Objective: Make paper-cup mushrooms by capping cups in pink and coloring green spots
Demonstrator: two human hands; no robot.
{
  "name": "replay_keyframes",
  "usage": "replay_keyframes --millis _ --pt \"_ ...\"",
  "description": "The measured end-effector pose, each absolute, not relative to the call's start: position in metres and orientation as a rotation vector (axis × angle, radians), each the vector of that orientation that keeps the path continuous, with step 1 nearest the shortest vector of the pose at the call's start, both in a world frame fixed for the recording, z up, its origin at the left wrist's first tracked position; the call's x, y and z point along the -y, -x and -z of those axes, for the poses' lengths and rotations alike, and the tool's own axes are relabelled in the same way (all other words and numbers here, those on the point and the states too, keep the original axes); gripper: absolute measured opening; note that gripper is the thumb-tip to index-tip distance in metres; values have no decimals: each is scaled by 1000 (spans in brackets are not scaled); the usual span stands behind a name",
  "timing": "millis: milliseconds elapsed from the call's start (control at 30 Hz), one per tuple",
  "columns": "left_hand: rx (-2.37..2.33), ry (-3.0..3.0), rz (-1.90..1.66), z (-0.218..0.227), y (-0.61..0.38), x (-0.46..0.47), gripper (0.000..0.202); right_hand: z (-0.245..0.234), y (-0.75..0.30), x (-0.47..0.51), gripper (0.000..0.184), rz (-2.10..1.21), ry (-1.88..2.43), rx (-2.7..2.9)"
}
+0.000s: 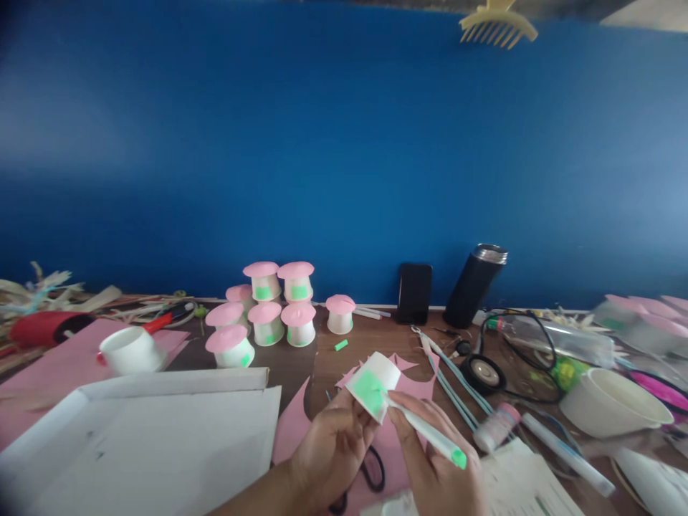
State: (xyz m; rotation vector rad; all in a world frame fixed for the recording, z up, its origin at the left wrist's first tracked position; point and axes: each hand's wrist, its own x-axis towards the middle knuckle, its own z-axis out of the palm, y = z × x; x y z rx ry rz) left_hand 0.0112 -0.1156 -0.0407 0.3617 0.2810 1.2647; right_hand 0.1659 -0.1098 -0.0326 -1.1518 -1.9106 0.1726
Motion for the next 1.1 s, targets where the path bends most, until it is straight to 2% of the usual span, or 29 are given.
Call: replay_keyframes --millis 600,867,1100 --pt "-271 -330 -1260 40 -10 114 72 25 -165 115 22 -348 1170 1838" --pt "-383 -245 -1246 52 -8 110 58 20 -167 117 24 -325 1215 1762" --pt "-416 -276 -1279 43 -10 110 31 24 -169 114 24 -303 1196 1762"
